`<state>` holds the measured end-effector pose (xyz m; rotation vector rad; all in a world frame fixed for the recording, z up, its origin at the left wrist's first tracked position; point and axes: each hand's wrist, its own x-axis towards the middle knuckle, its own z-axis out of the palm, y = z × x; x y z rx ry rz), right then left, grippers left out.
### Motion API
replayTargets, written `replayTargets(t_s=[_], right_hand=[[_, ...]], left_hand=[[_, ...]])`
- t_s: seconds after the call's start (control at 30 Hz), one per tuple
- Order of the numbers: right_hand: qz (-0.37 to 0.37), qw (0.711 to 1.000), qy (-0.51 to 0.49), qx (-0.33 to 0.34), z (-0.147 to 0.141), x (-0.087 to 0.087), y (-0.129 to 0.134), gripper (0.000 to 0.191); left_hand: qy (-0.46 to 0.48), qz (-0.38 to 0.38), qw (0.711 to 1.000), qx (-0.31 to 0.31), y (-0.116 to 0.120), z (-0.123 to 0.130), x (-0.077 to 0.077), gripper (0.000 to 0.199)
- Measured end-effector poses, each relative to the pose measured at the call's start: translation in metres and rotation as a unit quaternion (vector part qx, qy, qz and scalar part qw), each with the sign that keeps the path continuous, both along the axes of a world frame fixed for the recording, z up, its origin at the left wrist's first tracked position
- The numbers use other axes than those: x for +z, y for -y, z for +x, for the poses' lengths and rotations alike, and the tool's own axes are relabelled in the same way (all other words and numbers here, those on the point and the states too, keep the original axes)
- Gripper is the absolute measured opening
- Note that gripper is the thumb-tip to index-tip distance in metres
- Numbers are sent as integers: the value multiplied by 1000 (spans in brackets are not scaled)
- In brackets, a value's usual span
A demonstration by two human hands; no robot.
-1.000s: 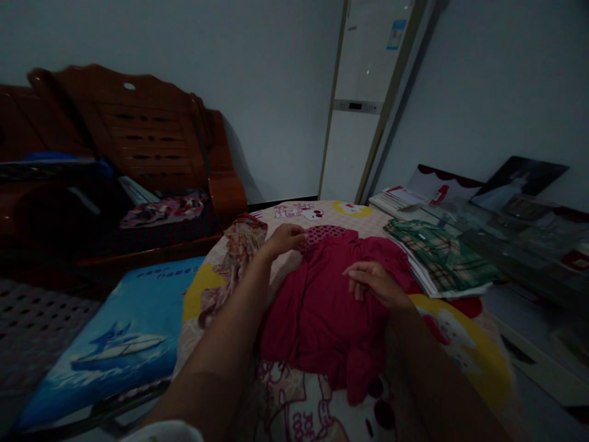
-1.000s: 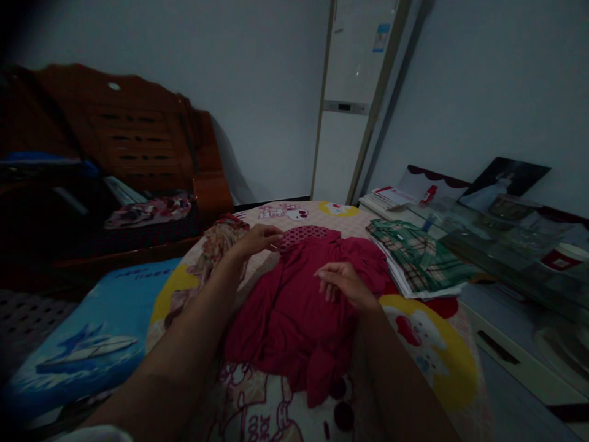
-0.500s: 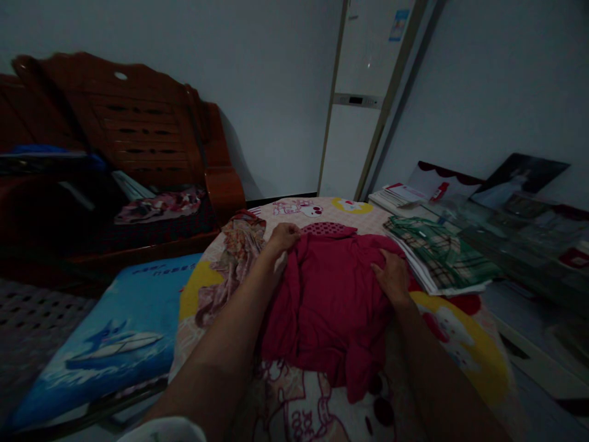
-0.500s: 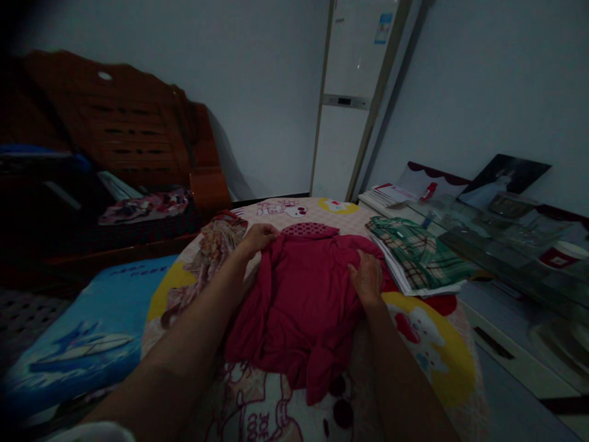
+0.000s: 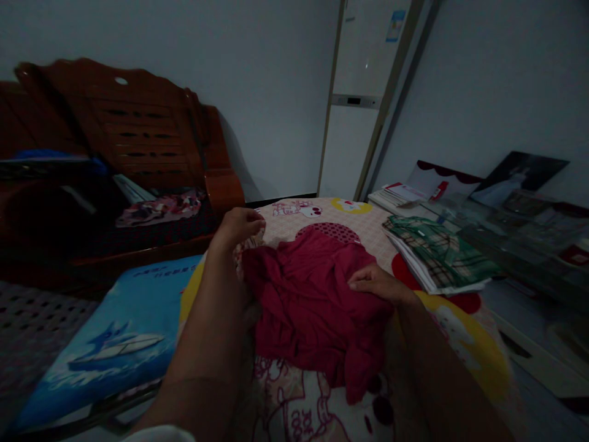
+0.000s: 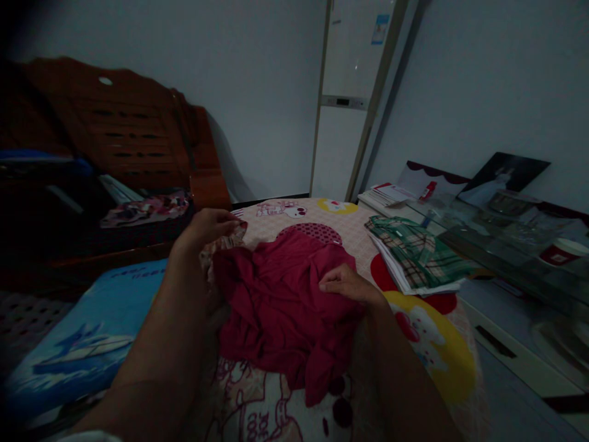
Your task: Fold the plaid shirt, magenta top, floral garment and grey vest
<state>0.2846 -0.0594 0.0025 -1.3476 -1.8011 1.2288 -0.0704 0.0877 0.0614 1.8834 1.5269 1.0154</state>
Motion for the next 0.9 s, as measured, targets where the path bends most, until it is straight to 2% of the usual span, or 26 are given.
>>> replayTargets(t_s=[0.07,0.1,0.17,0.23,0.3,0.4,0.47,0.57,0.63,0.77,0.83,0.9], right_hand=[[10,999,-20,-27,-2,-2,-2,24],[22,997,-37,-69,-1,-4,-4,25],[46,981,-67,-179,4,-11,-10,26],[70,956,-44,-283,13,-20,-16,31],[122,928,63,-348,24,-30,-21,31],[174,872,273,-368,35,-42,-23,22],[154,848,359,-359,38,-45,-22,26],[111,837,403,-354,39,-46,-22,25],[92,834,403,-365,40,-45,-21,18],[92,834,397,-372,39,-40,-17,18],[98,830,408,-367,36,-35,-15,25],[89,828,422,-358,32,-30,-13,29]], left_hand=[[-93,27,995,-12,-4,22,-6,14],[-129,40,991,-21,-5,36,-12,18],[-141,38,989,-32,-6,65,-29,26],[-173,21,984,-28,-5,90,-51,38],[-229,-2,973,-31,-3,105,-71,47],[-272,-7,961,-39,-2,113,-87,42],[-271,-20,961,-54,-3,112,-87,30],[-253,-40,965,-59,-8,102,-79,22],[-233,-37,972,-11,-12,86,-70,22],[-174,-6,975,139,-19,35,-54,28],[-151,-21,974,170,-21,12,-52,28],[-139,-34,974,177,-23,-1,-53,24]])
